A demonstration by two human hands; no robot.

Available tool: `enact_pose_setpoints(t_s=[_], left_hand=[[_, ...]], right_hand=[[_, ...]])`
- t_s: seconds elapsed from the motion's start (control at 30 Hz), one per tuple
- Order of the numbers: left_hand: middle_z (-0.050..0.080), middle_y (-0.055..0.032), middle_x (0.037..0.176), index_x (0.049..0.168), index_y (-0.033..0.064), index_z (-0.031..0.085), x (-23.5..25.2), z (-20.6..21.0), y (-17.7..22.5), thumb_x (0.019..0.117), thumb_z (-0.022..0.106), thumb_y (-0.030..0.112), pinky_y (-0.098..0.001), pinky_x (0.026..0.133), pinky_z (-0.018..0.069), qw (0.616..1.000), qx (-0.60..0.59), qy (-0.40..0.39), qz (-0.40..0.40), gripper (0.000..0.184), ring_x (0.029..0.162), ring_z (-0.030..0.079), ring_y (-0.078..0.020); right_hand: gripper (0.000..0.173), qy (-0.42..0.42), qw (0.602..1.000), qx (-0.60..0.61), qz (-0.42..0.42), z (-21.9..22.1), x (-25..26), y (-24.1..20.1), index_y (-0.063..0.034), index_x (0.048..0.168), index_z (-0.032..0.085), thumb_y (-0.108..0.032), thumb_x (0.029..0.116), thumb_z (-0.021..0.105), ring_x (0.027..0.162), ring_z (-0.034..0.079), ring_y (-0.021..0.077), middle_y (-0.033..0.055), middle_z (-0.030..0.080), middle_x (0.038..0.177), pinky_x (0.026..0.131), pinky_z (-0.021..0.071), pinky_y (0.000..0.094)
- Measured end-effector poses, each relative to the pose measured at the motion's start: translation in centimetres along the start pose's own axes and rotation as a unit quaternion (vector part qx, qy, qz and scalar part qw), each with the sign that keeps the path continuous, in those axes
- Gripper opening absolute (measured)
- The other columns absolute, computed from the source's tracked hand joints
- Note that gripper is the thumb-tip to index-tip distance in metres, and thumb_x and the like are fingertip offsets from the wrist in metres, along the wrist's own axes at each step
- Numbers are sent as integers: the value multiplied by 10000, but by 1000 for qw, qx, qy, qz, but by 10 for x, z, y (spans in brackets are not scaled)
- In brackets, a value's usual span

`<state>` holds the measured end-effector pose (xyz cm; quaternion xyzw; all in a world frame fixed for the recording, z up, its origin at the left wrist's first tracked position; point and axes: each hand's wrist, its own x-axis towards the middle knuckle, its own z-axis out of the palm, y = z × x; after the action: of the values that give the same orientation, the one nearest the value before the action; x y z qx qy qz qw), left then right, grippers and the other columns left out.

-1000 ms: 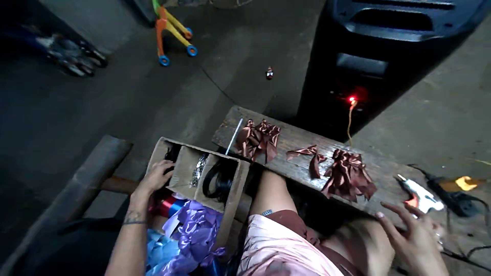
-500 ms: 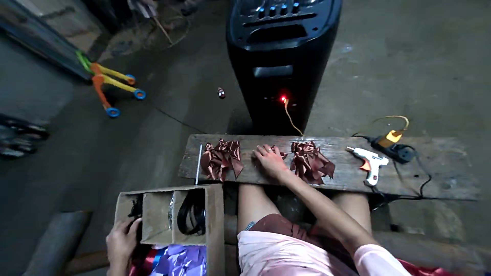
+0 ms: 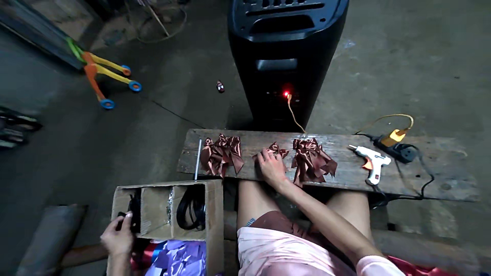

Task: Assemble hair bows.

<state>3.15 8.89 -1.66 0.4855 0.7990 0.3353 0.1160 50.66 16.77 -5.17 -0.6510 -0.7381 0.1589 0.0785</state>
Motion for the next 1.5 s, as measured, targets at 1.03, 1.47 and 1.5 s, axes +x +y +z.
enact_pose_setpoints(t_s=[1.03, 1.47, 1.5], left_hand=[[719, 24, 888, 967, 0, 663, -167, 108, 243, 988, 549, -49, -209, 743, 579, 878, -441, -151, -111, 126, 786, 675, -26], [737, -24, 881, 951, -36, 703, -165, 192, 257, 953, 651, -45, -211, 741, 586, 830, -467, -256, -166, 52, 746, 682, -49], [742, -24, 882, 938, -31, 705, -162, 197, 254, 949, 653, -51, -209, 743, 587, 826, -475, -252, -166, 57, 749, 686, -48]], right_hand=[[355, -125, 755, 643, -33, -52, -86, -11, 27, 1289, 619, -175, 1096, 399, 902, 684, 89, 88, 685, 1170, 784, 587, 267], [80, -27, 782, 614, 102, -37, -60, 22, 28, 1017, 703, 5, 943, 681, 693, 646, 49, 24, 700, 829, 669, 565, 220], [71, -27, 790, 606, 94, -34, -54, 24, 21, 1005, 710, 4, 945, 678, 700, 638, 41, 16, 696, 824, 690, 560, 217]])
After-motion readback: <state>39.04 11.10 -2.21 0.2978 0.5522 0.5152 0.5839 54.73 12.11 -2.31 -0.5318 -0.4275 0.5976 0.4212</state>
